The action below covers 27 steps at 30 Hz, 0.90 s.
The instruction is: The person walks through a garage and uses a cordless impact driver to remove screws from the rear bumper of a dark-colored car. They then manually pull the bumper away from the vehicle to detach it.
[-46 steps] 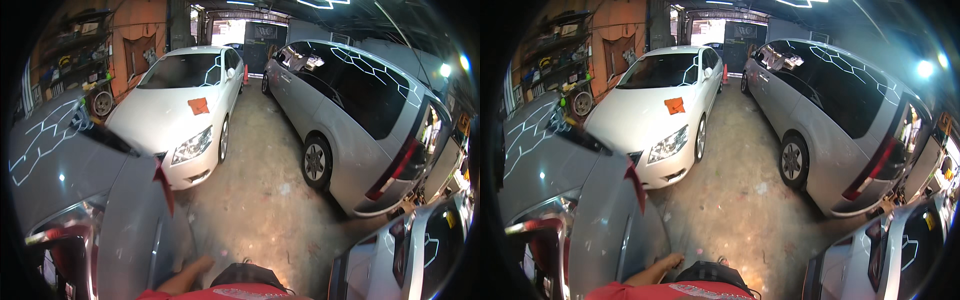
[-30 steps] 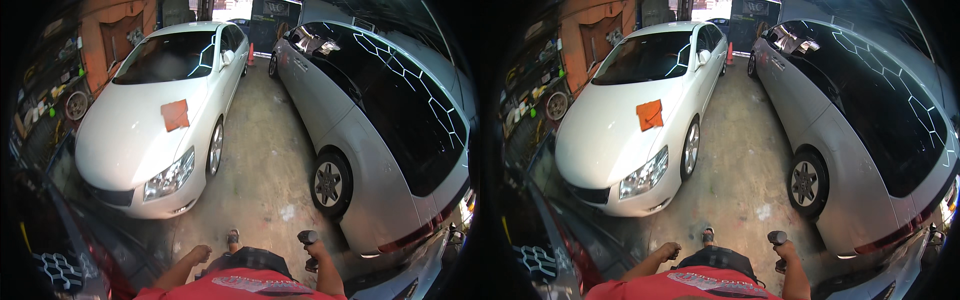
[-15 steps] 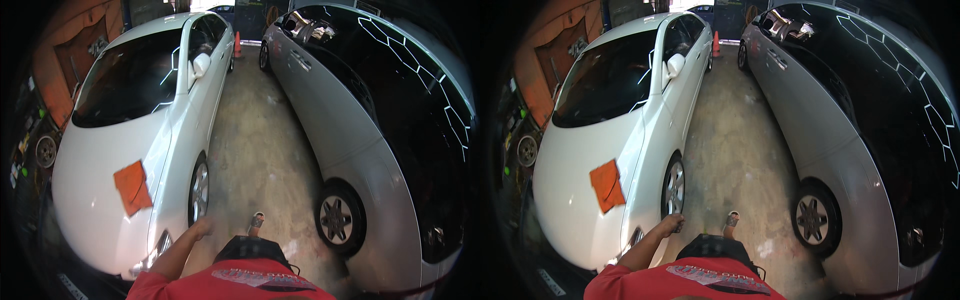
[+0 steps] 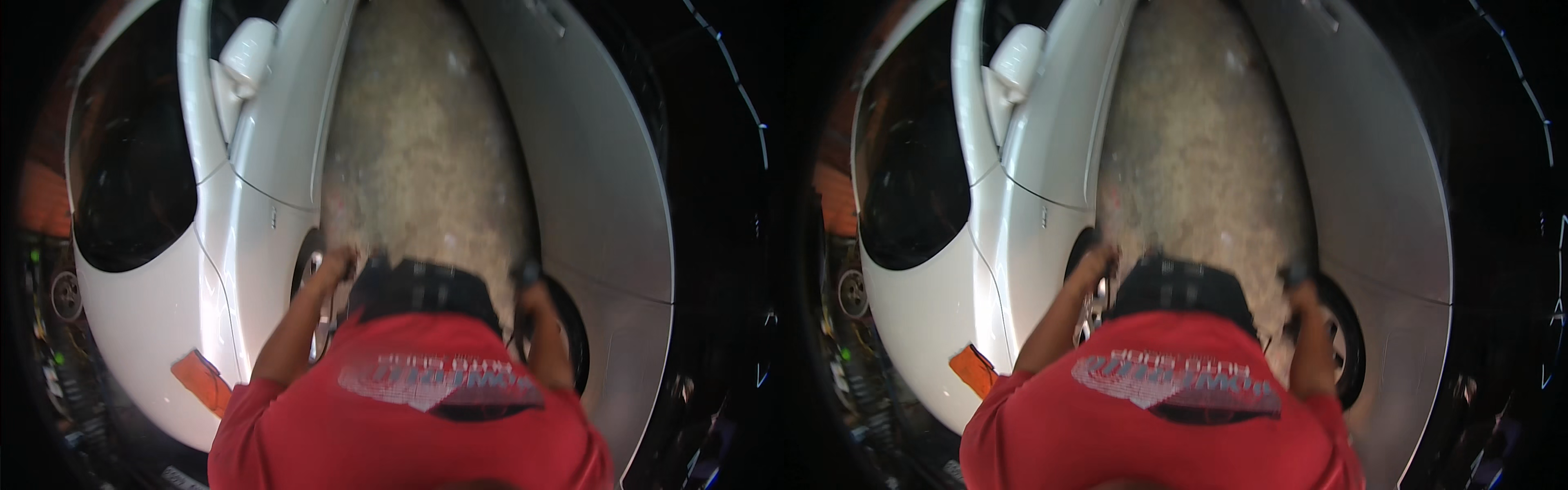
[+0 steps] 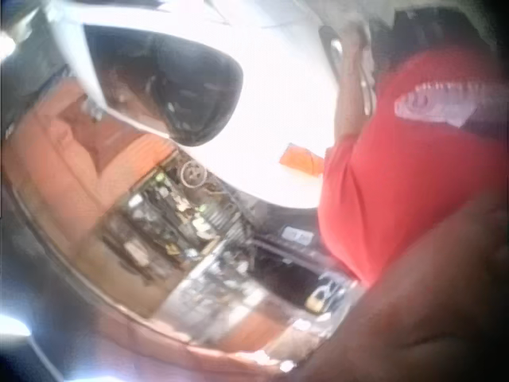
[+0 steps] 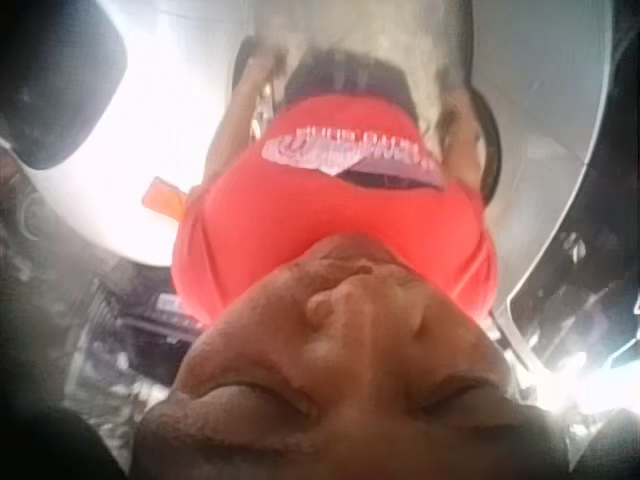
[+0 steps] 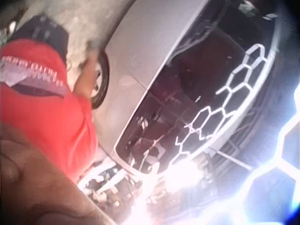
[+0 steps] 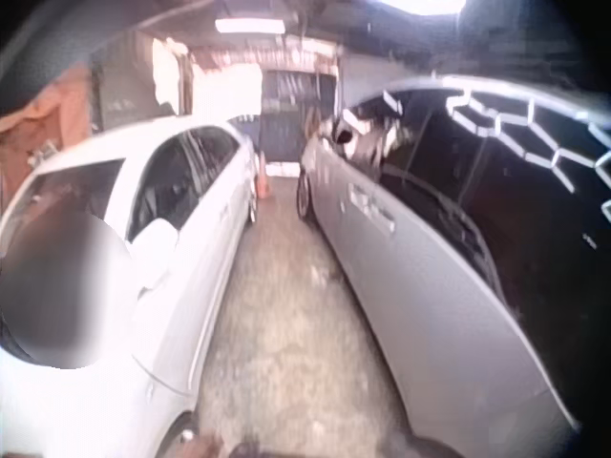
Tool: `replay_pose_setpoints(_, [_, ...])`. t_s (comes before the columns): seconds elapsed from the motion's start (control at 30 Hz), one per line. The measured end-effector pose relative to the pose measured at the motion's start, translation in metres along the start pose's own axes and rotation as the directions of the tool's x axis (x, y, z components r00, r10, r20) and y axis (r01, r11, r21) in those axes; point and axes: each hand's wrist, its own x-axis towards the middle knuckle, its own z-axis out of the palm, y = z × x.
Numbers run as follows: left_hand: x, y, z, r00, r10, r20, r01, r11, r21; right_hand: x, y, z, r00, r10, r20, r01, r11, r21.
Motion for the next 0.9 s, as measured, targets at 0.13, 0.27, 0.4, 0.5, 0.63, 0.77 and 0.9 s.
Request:
replay_pose_setpoints(0.13, [0.130,0.090,-0.010,0.990,-0.138,0.000,0.138,0.985,-0.107,0.074,-0.136,-0.086,0.970,-0.092,-0.223,0.127,0.981,0.146])
replay_pose_setpoints(0.27, [0.239,0.177,-0.018,0.973,-0.228,0.023,0.229,0.969,-0.087,0.162,-0.218,-0.127,0.956,-0.173,-0.238,0.195,0.978,0.073])
replay_pose_setpoints(0.4, [0.313,0.289,-0.049,0.979,-0.202,-0.019,0.203,0.979,0.005,0.209,-0.290,-0.101,0.976,0.094,0.197,-0.108,0.992,0.064])
replay_pose_setpoints(0.5, [0.434,0.379,-0.014,0.979,-0.171,0.114,0.170,0.985,0.024,0.216,-0.235,-0.093,0.950,0.222,0.219,-0.183,0.966,-0.182])
replay_pose_setpoints(0.63, [0.571,0.462,-0.053,1.000,-0.006,0.021,0.004,0.992,0.123,0.319,-0.328,-0.116,0.924,0.184,0.335,-0.136,0.978,-0.161])
replay_pose_setpoints(0.77, [0.687,0.529,-0.039,0.989,-0.147,-0.004,0.147,0.989,-0.023,0.423,-0.408,-0.164,0.911,0.176,0.374,-0.144,0.983,-0.112])
replay_pose_setpoints(0.9, [0.797,0.617,-0.043,0.993,-0.116,-0.003,0.115,0.982,0.151,0.556,-0.515,-0.248,0.928,0.134,0.349,-0.118,0.991,-0.065])
